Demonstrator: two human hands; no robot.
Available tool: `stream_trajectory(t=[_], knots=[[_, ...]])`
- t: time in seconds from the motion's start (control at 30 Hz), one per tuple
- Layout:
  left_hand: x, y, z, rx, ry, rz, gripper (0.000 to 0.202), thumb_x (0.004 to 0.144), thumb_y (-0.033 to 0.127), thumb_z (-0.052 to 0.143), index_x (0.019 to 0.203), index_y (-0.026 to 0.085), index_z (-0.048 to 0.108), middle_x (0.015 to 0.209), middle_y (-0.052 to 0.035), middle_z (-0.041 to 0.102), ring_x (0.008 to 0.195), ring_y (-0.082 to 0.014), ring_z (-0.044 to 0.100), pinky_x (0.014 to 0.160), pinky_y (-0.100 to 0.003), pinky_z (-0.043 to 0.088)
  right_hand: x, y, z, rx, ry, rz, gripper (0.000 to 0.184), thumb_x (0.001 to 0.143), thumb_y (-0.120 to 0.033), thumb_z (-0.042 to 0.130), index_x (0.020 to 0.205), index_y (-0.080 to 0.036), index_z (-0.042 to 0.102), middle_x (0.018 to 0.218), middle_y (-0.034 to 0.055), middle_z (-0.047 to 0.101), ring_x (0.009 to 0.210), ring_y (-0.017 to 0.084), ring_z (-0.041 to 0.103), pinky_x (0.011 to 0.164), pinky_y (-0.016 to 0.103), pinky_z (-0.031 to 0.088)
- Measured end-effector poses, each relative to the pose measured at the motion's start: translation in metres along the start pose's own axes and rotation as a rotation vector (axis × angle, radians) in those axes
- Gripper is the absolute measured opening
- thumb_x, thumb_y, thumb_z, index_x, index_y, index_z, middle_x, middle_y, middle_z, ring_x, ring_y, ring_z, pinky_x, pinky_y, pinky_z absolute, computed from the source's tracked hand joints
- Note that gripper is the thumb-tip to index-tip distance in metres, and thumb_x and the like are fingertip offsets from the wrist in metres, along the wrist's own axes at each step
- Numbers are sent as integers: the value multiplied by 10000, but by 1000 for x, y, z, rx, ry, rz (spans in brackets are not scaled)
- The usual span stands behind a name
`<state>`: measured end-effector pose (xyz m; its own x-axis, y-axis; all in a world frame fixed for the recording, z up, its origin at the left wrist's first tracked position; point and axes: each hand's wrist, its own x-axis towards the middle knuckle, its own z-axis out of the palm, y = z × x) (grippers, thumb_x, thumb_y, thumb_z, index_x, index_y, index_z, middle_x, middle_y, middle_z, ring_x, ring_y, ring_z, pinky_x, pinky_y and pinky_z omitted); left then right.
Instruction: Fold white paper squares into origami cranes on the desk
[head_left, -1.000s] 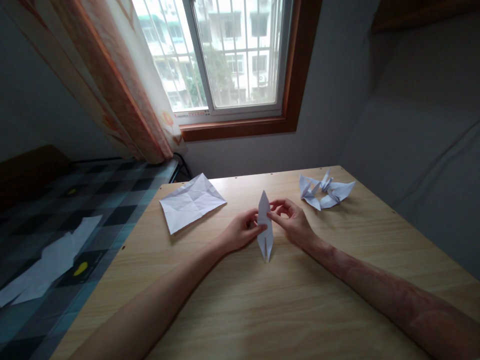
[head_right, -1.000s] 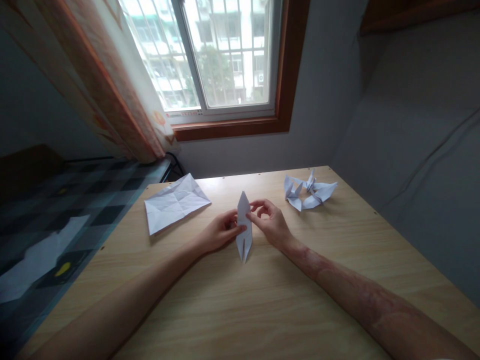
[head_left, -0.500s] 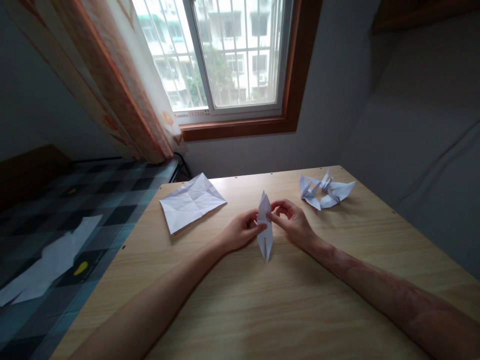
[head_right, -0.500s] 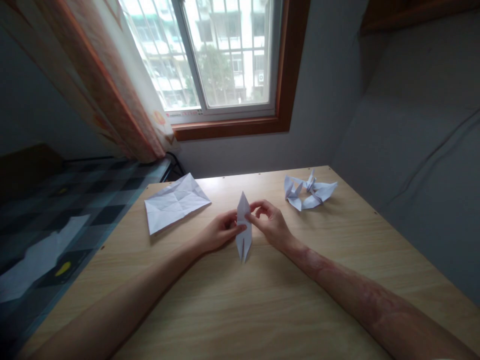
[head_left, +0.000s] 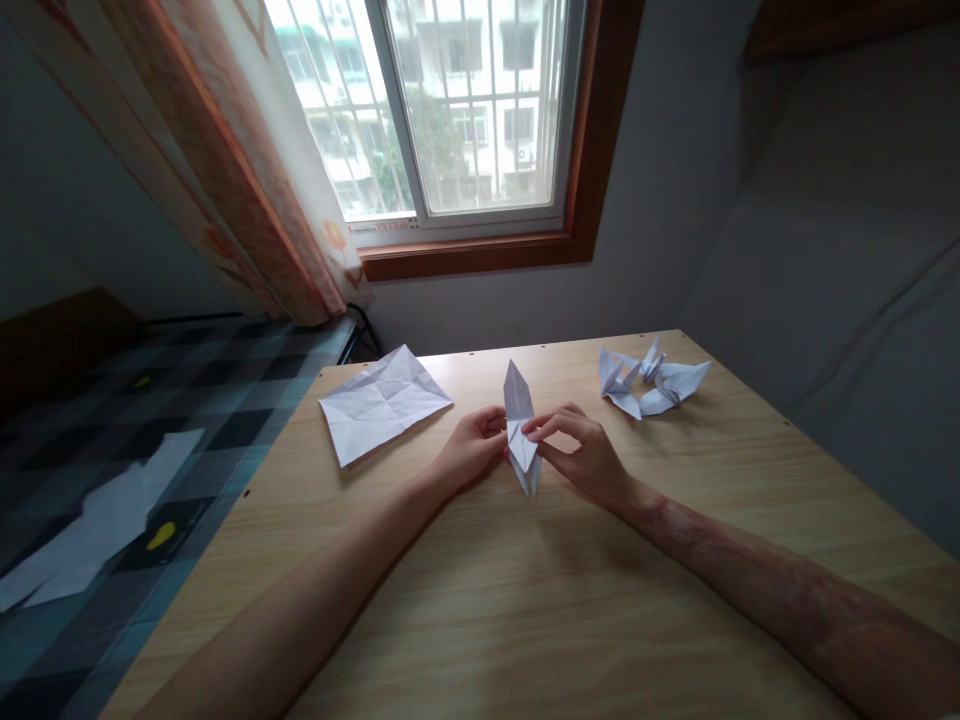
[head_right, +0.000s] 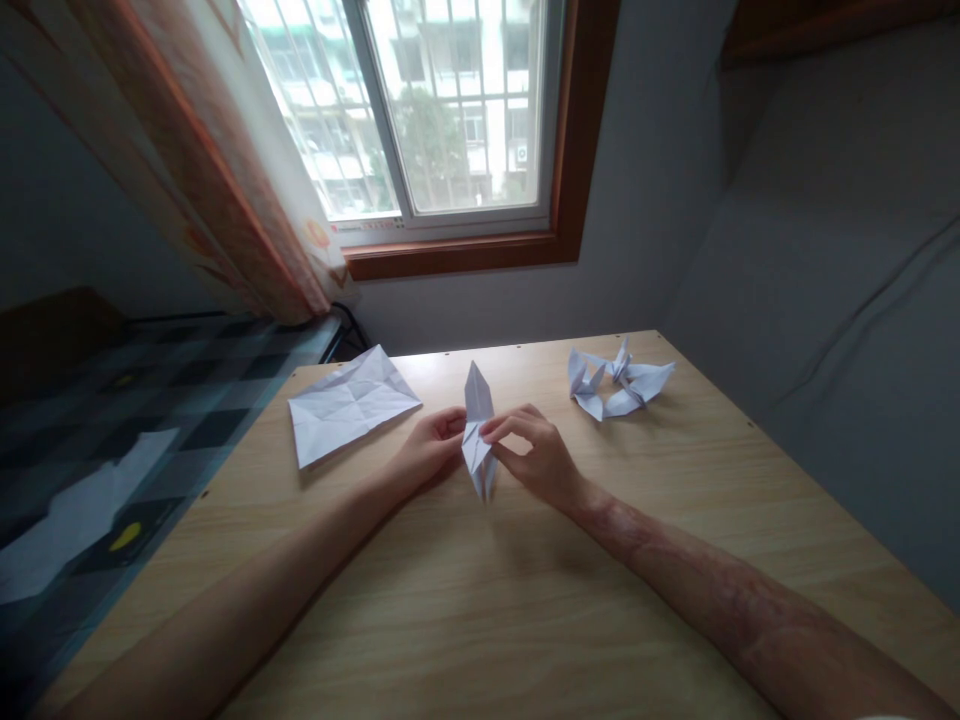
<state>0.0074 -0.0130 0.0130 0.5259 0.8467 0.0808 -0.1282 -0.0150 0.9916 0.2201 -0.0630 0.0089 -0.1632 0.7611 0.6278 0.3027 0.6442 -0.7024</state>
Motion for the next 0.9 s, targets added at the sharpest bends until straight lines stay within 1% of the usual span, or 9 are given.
stream_trajectory(t=[0.13,0.27,0.43,0.57,0.63,0.7,0.77,0.83,0.9], knots=[[0,3,-7,-118,-11,-49,402,811,390,947,1071,134,776,1036,-103,819,890,-189,738,840,-289,554,1,-1,-1,-17,28,-5,106,947,-197,786,910,-292,754,1092,54,835,1065,300,736,989,512,560],[2,2,-12,-145,21,-45,397,849,348,915,1165,133,807,1091,-127,837,979,-212,767,934,-315,569,1,0,0,-35,20,-39,156,922,-132,760,920,-288,744,1134,52,825,1106,300,720,1004,507,546],[0,2,-10,-134,40,-41,433,879,425,889,1165,109,811,1080,-147,847,1034,-271,796,931,-356,601,1,-1,0,-84,-8,-51,171,926,-116,738,927,-286,756,1142,54,813,1123,303,701,1028,513,530],[-1,0,-9,-68,23,-42,516,830,419,953,1210,109,792,1068,-140,854,1019,-273,805,901,-348,615,0,-3,-1,-57,-38,-31,197,937,-97,693,942,-285,754,1143,57,795,1135,298,696,1049,514,538],[-1,-1,-9,-54,18,-23,526,827,424,957,1213,108,790,1081,-145,856,1032,-277,808,902,-347,619,0,-1,0,-10,-20,-11,152,959,-141,691,1000,-279,739,1168,73,766,1161,293,697,1067,505,550],[0,-1,-9,-45,18,-4,534,833,442,950,1217,110,786,1089,-147,858,1023,-279,814,902,-354,625,0,6,3,56,45,38,144,959,-248,758,1091,-272,708,1220,90,718,1162,281,704,1069,480,574],[0,-1,-9,-30,19,-1,545,841,469,939,1221,113,780,1083,-147,860,979,-276,822,889,-368,635,-1,15,6,137,112,158,359,900,-368,856,1183,-271,658,1248,87,695,1016,241,732,970,433,627],[-1,-1,-9,-4,39,-9,551,844,495,930,1216,118,778,1071,-144,861,929,-268,824,850,-370,646,-1,23,9,186,79,300,462,860,-466,899,1190,-260,650,1168,67,731,911,221,741,835,381,641],[-2,-1,-10,23,75,-17,558,833,505,934,1210,124,779,1059,-138,862,905,-257,822,809,-355,652,-1,29,11,222,-33,380,380,897,-526,858,1086,-232,710,1022,56,777,836,216,739,767,354,625]])
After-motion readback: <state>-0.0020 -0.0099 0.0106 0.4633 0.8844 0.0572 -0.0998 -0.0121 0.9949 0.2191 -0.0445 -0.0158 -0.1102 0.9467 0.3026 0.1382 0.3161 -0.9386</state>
